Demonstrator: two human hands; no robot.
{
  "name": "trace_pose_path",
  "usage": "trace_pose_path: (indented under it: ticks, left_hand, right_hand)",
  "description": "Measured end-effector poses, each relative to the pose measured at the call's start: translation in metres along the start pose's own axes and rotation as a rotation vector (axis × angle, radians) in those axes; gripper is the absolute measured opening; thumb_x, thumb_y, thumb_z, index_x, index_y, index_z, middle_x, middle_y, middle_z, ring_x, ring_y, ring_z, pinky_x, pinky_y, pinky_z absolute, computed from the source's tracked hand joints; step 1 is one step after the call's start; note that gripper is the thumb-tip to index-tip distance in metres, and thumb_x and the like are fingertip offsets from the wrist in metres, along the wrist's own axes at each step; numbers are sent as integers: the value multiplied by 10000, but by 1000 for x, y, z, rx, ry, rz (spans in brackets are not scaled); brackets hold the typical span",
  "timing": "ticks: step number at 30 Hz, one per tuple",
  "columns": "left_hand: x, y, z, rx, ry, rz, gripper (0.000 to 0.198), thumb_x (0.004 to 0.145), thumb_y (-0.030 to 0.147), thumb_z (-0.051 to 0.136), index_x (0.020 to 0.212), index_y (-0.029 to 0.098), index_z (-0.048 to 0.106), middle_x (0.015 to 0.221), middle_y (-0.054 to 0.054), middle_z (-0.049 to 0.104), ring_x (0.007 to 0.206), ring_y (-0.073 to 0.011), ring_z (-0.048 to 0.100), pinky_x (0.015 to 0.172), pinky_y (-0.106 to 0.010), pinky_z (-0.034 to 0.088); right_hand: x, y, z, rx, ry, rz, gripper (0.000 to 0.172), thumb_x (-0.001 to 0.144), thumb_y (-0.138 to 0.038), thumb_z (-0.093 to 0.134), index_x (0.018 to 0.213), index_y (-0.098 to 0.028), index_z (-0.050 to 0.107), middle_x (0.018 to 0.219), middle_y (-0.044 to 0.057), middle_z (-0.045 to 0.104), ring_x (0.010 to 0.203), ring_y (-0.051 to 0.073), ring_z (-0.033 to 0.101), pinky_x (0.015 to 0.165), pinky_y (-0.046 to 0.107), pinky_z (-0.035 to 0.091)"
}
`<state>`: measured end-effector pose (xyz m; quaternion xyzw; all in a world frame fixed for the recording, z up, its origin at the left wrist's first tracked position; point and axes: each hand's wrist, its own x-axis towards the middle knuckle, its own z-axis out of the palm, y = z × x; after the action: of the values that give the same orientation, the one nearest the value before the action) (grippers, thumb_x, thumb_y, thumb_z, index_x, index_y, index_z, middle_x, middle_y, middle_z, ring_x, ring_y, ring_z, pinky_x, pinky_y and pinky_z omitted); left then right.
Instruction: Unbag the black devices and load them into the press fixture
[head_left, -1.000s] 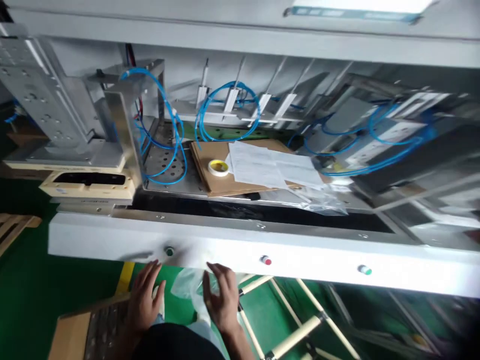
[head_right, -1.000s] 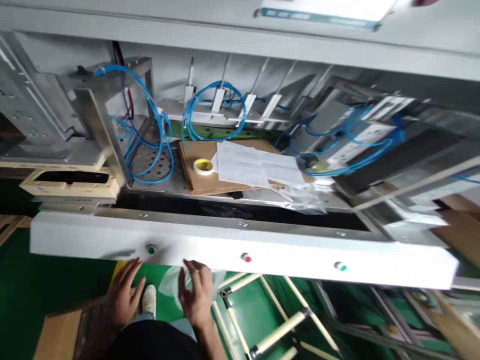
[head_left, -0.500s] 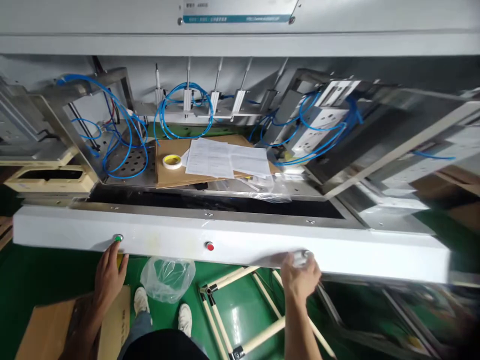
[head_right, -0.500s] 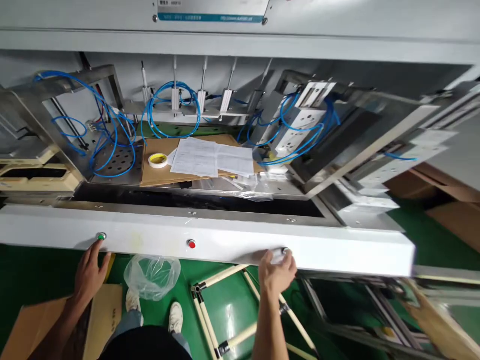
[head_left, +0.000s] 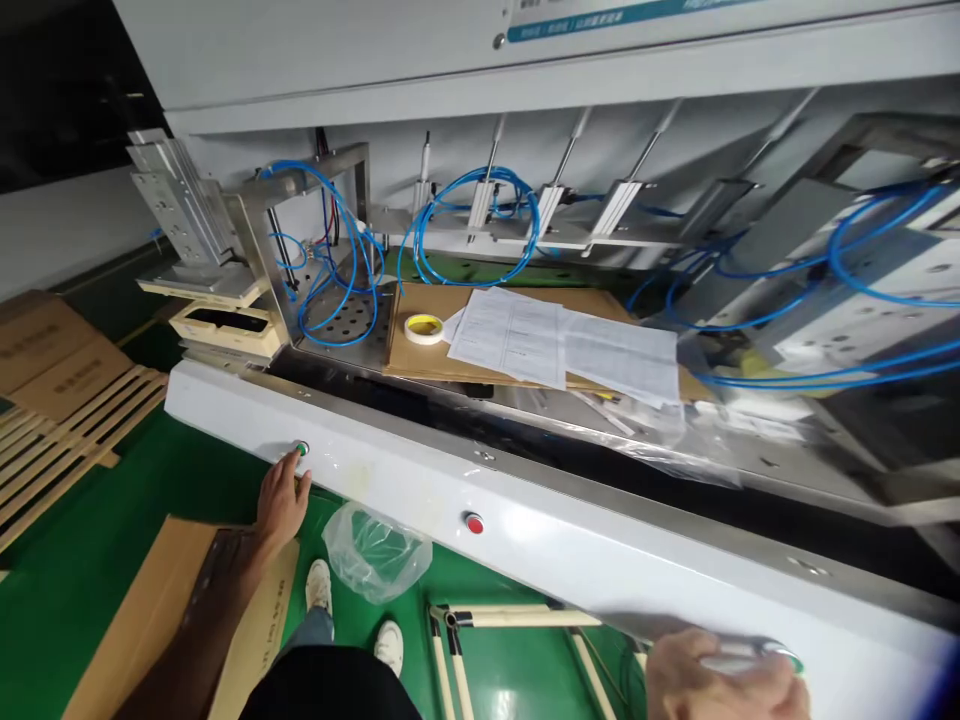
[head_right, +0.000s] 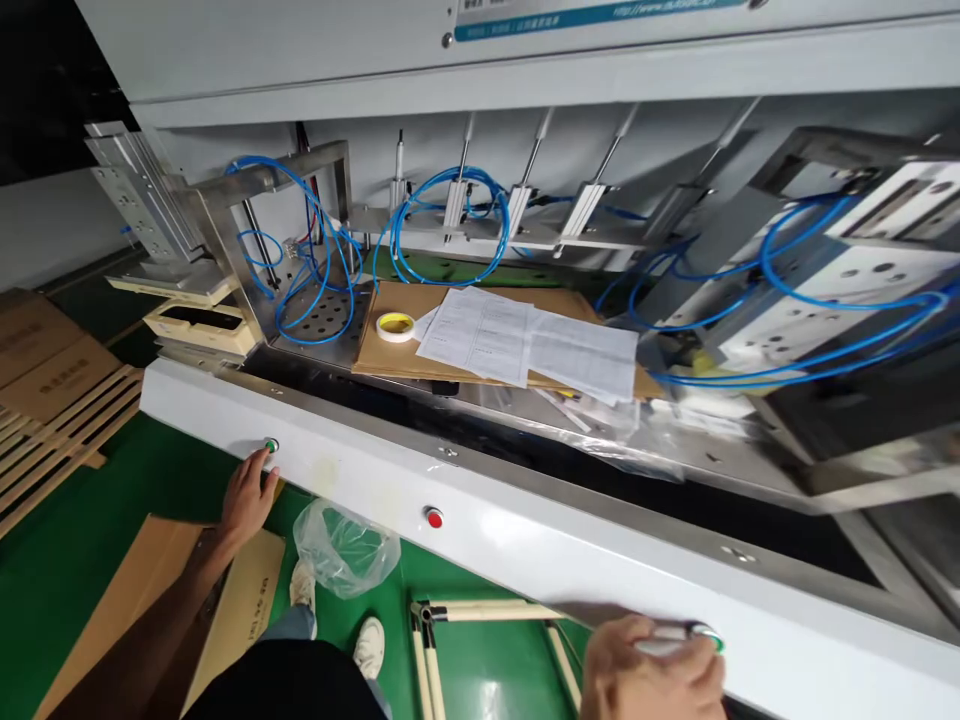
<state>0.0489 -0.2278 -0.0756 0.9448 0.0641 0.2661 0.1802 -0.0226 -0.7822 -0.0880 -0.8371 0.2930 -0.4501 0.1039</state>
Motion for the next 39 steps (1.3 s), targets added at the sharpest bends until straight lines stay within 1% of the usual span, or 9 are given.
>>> trace_pose_path:
  ticks: [2, 4, 8, 12, 19, 26, 32, 36, 39]
  left_hand:
    - [2, 7, -6, -46, 29, -10, 497, 1044, 470, 449, 1383, 140, 603, 1365, -150, 694, 1241, -257, 675, 1092, -439, 563]
    - [8, 20, -12, -73, 59, 35, 487, 1042, 459, 469, 1398, 147, 585, 1405, -143, 676, 1304, -248, 650, 1130, -428, 548]
    - [28, 48, -12, -16, -34, 230, 519, 1032, 412, 491, 1496, 185, 539, 1595, -115, 544, 1506, -255, 517, 1285, -476, 440]
    - [49, 59, -1, 27, -178, 298, 643, 983, 397, 556, 1587, 195, 468, 1704, -101, 400, 1592, -307, 417, 1333, -575, 371]
    - [65, 63, 9, -23, -237, 260, 785, 877, 451, 717, 1582, 197, 480, 1712, -114, 382, 1622, -375, 351, 1348, -650, 321]
    - [61, 65, 9, -76, -271, 259, 928, 845, 480, 760, 1652, 227, 377, 1779, -116, 202, 1657, -371, 286, 1342, -650, 329]
    - [47, 54, 24, -112, -182, 283, 721, 900, 364, 674, 1587, 262, 481, 1746, -99, 313, 1634, -356, 347, 1314, -640, 374]
    - [36, 53, 21, -164, -128, 298, 830, 915, 404, 671, 1661, 289, 327, 1757, -103, 283, 1632, -337, 358, 1303, -620, 415]
    - [10, 52, 16, -247, -21, 229, 773, 969, 461, 609, 1657, 274, 310, 1707, -125, 388, 1609, -294, 411, 1288, -563, 472]
  right_hand:
    - [-5, -35, -5, 11, 117, 120, 774, 885, -507, 544, 1569, -145, 529, 1306, 369, 585, 1151, 565, 551, 795, 740, 400]
    - [-13, -82, -8, 87, 107, 39, 668, 913, -503, 571, 1470, -136, 611, 1270, 326, 641, 1158, 526, 588, 894, 716, 442]
    - [-28, -178, -1, 290, -276, -450, 590, 994, -526, 513, 1433, -143, 608, 1434, 241, 621, 1315, 410, 586, 1106, 602, 444]
    - [-19, -225, 24, 244, -585, -771, 733, 960, -587, 610, 1573, -198, 511, 1601, 185, 529, 1518, 385, 426, 1225, 619, 330]
    - [22, -226, 60, 133, -868, -734, 796, 851, -575, 733, 1562, -262, 562, 1657, 150, 472, 1545, 402, 406, 1212, 632, 357]
    - [24, -216, 66, 252, -770, -727, 806, 811, -594, 755, 1525, -256, 599, 1637, 167, 492, 1524, 420, 442, 1168, 619, 426]
    - [20, -217, 42, 192, -812, -760, 763, 829, -489, 786, 1531, -252, 603, 1641, 176, 488, 1528, 408, 450, 1205, 624, 404]
    - [23, -218, 34, 237, -809, -717, 829, 785, -477, 843, 1531, -209, 600, 1657, 206, 455, 1539, 421, 432, 1225, 626, 392]
    - [27, -218, 34, 342, -766, -670, 763, 810, -516, 817, 1471, -174, 650, 1616, 222, 502, 1503, 429, 478, 1185, 620, 450]
